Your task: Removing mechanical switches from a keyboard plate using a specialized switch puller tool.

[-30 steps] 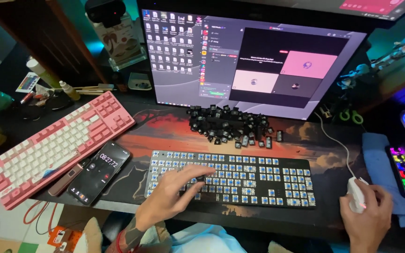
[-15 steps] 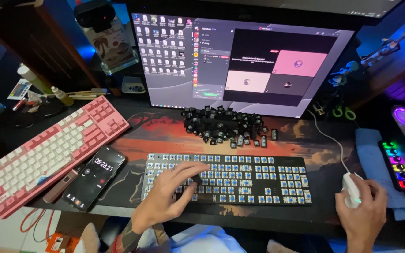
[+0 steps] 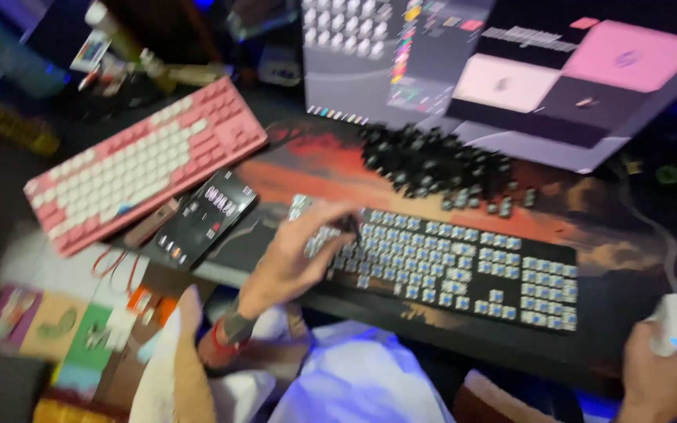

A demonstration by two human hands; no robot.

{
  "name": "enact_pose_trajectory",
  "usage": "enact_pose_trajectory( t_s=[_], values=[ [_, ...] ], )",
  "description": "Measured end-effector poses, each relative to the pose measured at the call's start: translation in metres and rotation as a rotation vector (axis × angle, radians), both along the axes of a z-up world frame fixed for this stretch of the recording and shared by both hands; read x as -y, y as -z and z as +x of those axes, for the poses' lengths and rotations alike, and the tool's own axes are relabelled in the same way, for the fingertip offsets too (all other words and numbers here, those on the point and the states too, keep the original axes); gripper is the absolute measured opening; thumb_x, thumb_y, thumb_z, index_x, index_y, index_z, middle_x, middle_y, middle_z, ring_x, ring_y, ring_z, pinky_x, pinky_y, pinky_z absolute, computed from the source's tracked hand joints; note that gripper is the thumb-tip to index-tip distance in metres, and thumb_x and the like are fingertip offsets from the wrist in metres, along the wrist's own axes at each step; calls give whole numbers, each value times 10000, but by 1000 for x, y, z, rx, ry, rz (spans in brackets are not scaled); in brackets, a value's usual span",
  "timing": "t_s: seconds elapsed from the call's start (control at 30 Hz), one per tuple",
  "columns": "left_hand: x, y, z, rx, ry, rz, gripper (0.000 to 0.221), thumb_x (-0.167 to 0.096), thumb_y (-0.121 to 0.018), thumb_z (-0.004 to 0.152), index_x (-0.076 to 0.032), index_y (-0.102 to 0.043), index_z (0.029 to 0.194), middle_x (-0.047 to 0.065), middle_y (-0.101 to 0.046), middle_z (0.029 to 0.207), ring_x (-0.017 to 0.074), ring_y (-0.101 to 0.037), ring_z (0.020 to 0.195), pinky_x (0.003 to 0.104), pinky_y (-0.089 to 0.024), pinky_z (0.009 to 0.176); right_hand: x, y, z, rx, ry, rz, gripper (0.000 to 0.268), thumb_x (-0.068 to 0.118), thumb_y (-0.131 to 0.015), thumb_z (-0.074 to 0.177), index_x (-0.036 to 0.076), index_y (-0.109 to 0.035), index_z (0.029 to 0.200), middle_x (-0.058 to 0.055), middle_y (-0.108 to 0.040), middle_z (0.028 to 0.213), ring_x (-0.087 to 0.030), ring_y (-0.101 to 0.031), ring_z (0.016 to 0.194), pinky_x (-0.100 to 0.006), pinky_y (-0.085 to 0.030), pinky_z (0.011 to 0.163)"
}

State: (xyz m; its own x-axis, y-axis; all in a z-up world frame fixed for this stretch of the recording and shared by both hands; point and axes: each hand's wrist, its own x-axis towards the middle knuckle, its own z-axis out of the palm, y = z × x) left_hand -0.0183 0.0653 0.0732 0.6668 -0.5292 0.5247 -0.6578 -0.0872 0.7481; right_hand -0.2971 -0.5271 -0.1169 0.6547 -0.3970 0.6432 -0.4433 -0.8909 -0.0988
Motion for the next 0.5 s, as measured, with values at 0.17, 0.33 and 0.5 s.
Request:
enact_pose_trajectory(
  t_s=[0.17, 0.33, 0.5],
  values=[
    [-28, -20, 4, -19, -115, -12, 472, 34, -752, 1219, -42, -621, 1666, 144, -808, 1356, 264, -819, 1175, 376, -704, 1132, 46, 80, -25, -82, 322, 68, 344, 406, -919, 1474, 113, -1001, 1635, -215, -966, 1128, -456, -905, 865, -542, -667, 625],
    [-29, -28, -2, -62, -143, 6, 465, -23, -809, 1203, -68, -651, 1638, 142, -816, 1351, 236, -829, 1161, 336, -756, 1077, -98, -38, 35, 186, -284, 292, 275, -165, -619, 1615, -286, -840, 1725, -454, -845, 1632, -564, -809, 1433, -596, -619, 1217],
    [-1, -12, -17, 92, 86, -6, 553, -31, -945, 1136, -37, -667, 1613, 175, -850, 1475, 311, -880, 1207, 430, -745, 1150, -282, -200, 115, -196, -771, 772, 526, 18, -824, 1037, 15, -729, 1554, -172, -778, 1511, -289, -747, 1290, -402, -590, 1182]
  ],
)
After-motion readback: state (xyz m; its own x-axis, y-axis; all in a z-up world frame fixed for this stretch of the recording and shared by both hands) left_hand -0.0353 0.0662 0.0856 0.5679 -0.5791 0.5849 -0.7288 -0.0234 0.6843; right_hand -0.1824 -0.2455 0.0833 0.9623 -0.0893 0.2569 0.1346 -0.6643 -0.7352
